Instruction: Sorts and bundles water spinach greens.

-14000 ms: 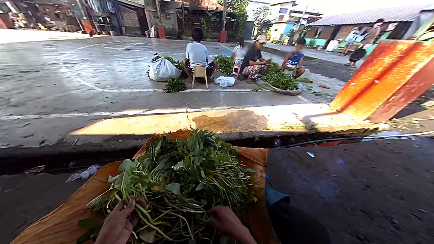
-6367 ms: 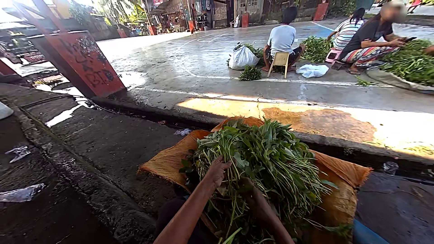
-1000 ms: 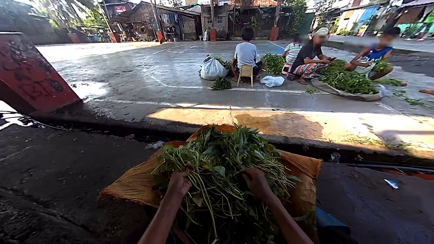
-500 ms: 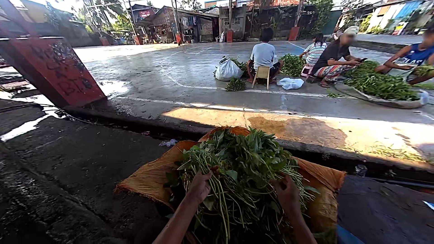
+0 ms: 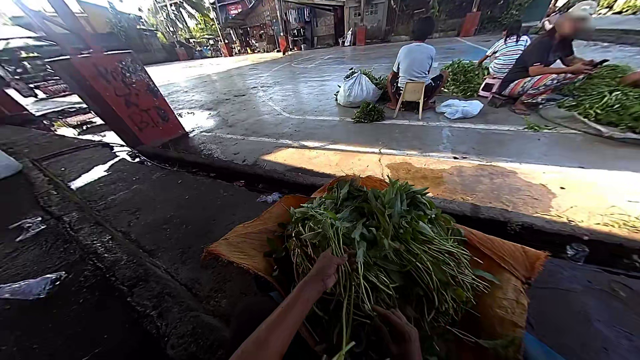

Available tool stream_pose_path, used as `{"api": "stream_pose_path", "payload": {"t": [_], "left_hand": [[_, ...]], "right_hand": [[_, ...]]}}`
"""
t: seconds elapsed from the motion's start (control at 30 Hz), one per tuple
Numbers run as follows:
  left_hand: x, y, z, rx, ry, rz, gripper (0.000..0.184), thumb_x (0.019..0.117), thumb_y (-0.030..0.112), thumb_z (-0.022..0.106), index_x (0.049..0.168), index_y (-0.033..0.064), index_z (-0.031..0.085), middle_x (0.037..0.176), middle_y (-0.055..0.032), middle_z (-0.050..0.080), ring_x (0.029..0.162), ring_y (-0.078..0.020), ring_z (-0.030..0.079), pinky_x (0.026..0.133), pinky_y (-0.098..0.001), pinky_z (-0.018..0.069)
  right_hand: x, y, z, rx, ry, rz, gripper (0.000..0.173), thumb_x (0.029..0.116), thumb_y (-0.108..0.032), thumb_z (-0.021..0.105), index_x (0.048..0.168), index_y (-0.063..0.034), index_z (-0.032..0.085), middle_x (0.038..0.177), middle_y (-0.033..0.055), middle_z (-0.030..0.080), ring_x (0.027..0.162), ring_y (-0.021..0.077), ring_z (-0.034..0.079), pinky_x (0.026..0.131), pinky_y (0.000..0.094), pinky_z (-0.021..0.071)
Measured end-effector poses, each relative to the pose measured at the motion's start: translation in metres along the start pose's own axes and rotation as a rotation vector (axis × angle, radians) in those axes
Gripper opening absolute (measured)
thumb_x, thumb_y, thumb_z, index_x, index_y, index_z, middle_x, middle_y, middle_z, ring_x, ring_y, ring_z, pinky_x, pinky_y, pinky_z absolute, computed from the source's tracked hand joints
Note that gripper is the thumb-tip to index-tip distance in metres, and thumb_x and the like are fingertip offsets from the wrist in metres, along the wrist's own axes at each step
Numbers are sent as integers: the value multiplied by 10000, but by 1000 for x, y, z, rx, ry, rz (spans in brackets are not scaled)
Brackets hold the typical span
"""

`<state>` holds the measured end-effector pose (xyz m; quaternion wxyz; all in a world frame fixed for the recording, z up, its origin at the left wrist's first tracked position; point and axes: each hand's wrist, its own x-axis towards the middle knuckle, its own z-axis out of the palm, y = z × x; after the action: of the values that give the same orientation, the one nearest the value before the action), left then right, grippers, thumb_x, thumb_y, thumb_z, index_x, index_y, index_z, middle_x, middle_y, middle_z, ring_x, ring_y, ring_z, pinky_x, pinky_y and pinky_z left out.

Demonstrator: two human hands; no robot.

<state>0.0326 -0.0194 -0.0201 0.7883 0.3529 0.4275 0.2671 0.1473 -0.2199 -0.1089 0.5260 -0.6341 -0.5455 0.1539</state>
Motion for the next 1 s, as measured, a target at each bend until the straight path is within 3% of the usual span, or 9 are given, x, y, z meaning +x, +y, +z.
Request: {"api": "stream_pose_path", "payload": {"t": [0.3, 0.43, 0.53, 0.67, 0.77, 0.87, 0.93, 0.97, 1.0], "left_hand": [[-3, 3, -2, 92, -56, 15, 234, 1049, -23, 455, 1275, 35, 478, 1010, -74, 620, 828, -144, 644, 758, -290, 562], [-2, 3, -2, 131, -32, 56, 250, 1056, 16, 488, 1306, 30, 469, 954, -69, 626, 754, -133, 636, 703, -271, 560], [-4, 1, -1, 158, -86, 75, 195, 1042, 10, 519, 1236, 22, 533, 946, -56, 637, 780, -131, 647, 731, -275, 571], [-9, -11, 4, 226, -179, 133, 179, 1024, -12, 536, 1201, 10, 550, 918, -38, 638, 769, -118, 644, 728, -270, 569], [-11, -15, 6, 264, -213, 210, 262, 999, -35, 550, 1260, -11, 555, 1022, -39, 674, 870, -93, 663, 819, -267, 567], [-11, -15, 7, 275, -198, 243, 275, 987, -17, 596, 1262, -18, 582, 1076, -59, 695, 938, -99, 676, 868, -283, 569], [-10, -15, 7, 280, -202, 249, 308, 981, -14, 610, 1286, -23, 571, 1104, -73, 696, 965, -108, 681, 886, -292, 570], [-9, -16, 7, 276, -206, 251, 315, 981, -9, 608, 1293, -21, 566, 1107, -77, 695, 969, -116, 682, 885, -299, 572], [-8, -16, 8, 264, -208, 251, 317, 986, -4, 601, 1300, -19, 562, 1111, -80, 696, 977, -121, 683, 891, -304, 573]], "right_hand": [[-8, 13, 3, -154, -81, -106, 250, 889, -76, 688, 1107, -96, 807, 862, 132, 739, 807, 322, 709, 765, 489, 582], [-10, 17, -2, -117, -245, 40, 265, 939, -111, 670, 1180, -70, 774, 978, 151, 759, 905, 329, 732, 845, 523, 582], [8, 20, 3, -7, -342, 174, 368, 1001, -247, 583, 1269, -29, 708, 1042, 169, 711, 981, 313, 673, 900, 491, 537], [59, -5, 27, 114, -225, 287, 578, 995, -413, 500, 1347, 29, 618, 1355, 255, 557, 1260, 353, 539, 1074, 491, 443], [98, -31, 40, 265, -45, 450, 636, 1029, -442, 501, 1414, 65, 519, 1431, 284, 498, 1337, 356, 497, 1125, 496, 400], [121, -39, 50, 357, 209, 462, 567, 1019, -360, 578, 1388, 65, 508, 1336, 255, 559, 1215, 309, 571, 1025, 456, 481], [132, -42, 57, 440, 378, 433, 305, 1009, -211, 609, 1176, 44, 610, 1033, 136, 654, 904, 158, 647, 808, 322, 546], [134, -44, 60, 479, 441, 421, 220, 1009, -148, 600, 1115, 45, 607, 939, 102, 643, 814, 112, 631, 750, 278, 538], [135, -46, 61, 504, 475, 409, 230, 1017, -110, 579, 1162, 68, 591, 958, 116, 646, 833, 105, 631, 781, 272, 536]]}}
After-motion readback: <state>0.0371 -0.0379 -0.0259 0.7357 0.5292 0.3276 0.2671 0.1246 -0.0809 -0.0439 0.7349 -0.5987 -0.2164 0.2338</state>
